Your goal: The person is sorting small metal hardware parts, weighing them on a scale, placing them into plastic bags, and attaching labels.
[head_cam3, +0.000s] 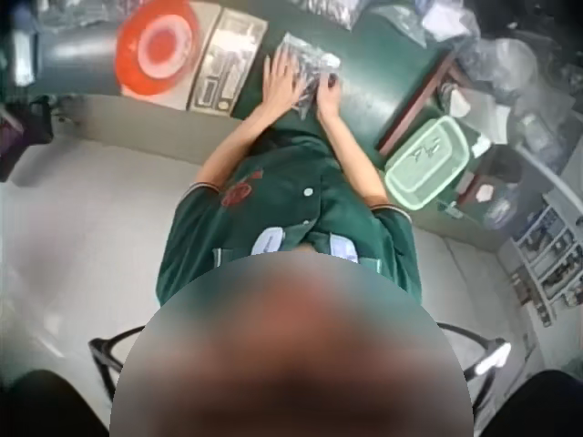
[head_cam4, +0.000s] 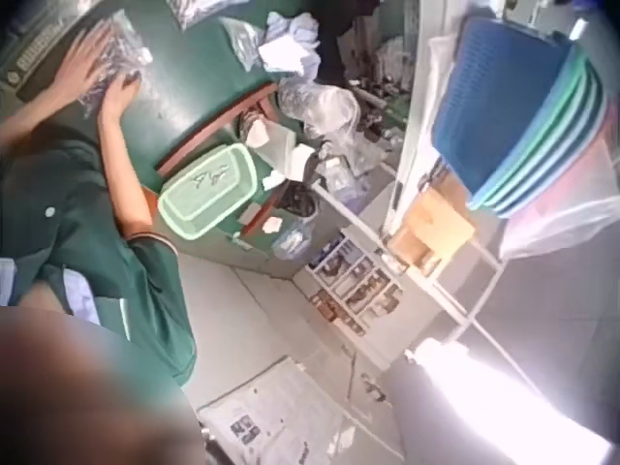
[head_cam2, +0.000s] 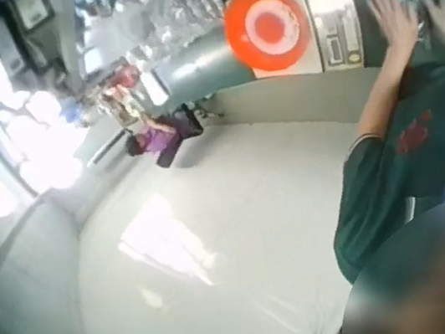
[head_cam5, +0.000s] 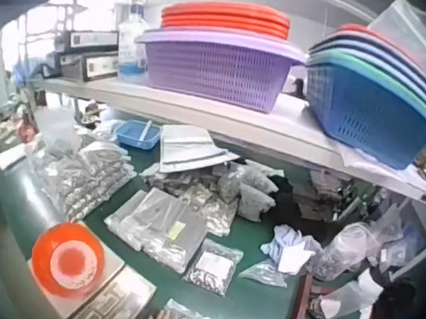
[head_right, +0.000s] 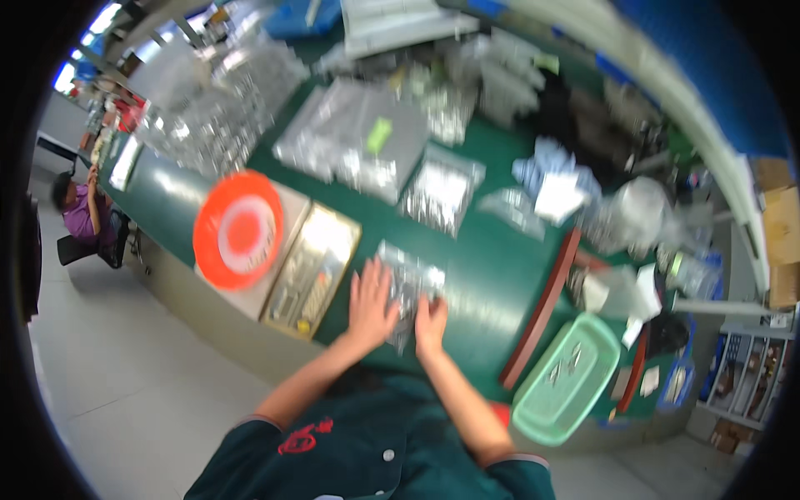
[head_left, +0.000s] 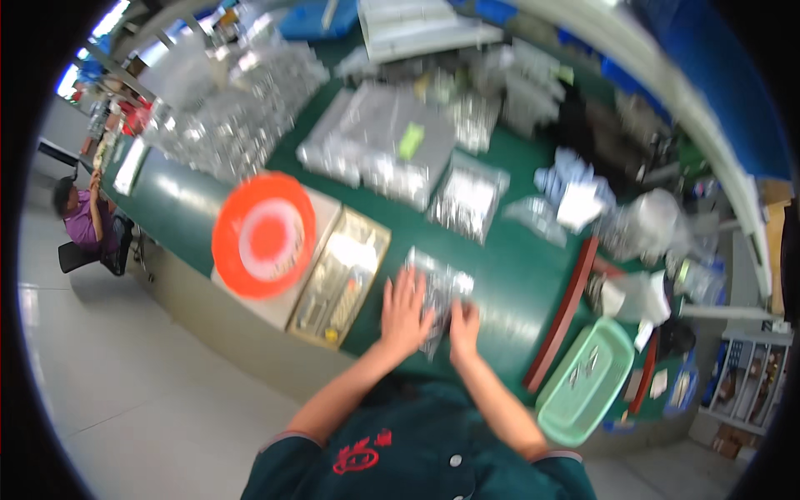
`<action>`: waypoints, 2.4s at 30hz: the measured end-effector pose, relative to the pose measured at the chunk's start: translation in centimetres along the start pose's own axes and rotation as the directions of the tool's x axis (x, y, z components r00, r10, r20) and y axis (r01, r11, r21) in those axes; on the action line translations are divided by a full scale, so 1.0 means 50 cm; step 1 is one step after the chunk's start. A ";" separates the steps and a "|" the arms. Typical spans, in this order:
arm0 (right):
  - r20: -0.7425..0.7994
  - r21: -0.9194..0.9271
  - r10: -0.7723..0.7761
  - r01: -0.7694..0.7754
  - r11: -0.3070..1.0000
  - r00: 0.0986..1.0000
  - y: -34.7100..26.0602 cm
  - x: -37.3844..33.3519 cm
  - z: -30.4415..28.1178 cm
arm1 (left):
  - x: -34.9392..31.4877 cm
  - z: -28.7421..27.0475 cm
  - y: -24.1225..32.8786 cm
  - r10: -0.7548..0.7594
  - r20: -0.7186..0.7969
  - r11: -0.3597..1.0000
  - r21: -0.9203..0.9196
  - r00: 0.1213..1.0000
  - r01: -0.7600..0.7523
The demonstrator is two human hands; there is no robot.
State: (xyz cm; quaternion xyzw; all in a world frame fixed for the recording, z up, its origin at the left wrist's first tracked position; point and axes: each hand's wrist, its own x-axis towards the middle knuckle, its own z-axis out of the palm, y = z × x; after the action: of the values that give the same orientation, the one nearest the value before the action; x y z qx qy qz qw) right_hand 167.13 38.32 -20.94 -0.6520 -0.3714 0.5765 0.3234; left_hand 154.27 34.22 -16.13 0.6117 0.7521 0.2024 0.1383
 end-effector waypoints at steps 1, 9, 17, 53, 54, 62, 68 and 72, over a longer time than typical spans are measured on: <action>-0.040 0.008 0.027 -0.027 1.000 0.999 0.003 -0.002 0.001 | 0.014 0.008 0.009 0.014 0.063 0.999 0.048 0.998 -0.017; -0.142 -0.031 -0.081 0.078 0.996 0.987 -0.026 0.047 -0.012 | 0.025 0.061 0.014 0.065 0.028 0.998 0.019 0.997 -0.066; 0.255 -0.637 -0.743 0.686 0.352 0.618 -0.142 0.092 0.047 | -0.002 0.060 0.000 0.115 -0.014 0.992 0.060 0.993 -0.114; 0.705 -0.416 -0.004 0.419 0.807 0.709 -0.157 0.035 -0.018 | -0.045 0.057 -0.049 -0.426 0.252 0.402 -0.808 0.869 0.431; 0.722 -0.430 -0.060 0.515 0.742 0.689 -0.190 -0.027 -0.029 | -0.053 0.032 -0.034 -0.378 0.167 0.462 -0.819 0.911 0.342; 0.715 -0.484 -0.356 0.793 0.369 0.602 -0.204 -0.144 -0.038 | -0.120 -0.033 -0.005 -0.326 -0.244 0.687 -0.725 0.913 0.052; 0.656 -0.466 -0.191 0.591 0.659 0.730 -0.200 -0.133 -0.037 | -0.109 -0.058 -0.005 -0.431 -0.019 0.449 -0.871 0.902 0.197; 0.639 -0.464 -0.166 0.549 0.695 0.751 -0.185 -0.134 -0.070 | -0.122 -0.047 0.008 -0.456 0.019 0.389 -0.895 0.890 0.218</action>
State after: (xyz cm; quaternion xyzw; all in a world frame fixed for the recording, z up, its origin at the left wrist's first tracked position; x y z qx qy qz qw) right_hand 169.16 37.39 -9.22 -0.4362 -0.7427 0.5022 0.0771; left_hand 154.86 28.02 -14.13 0.2570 0.6577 0.5957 0.3828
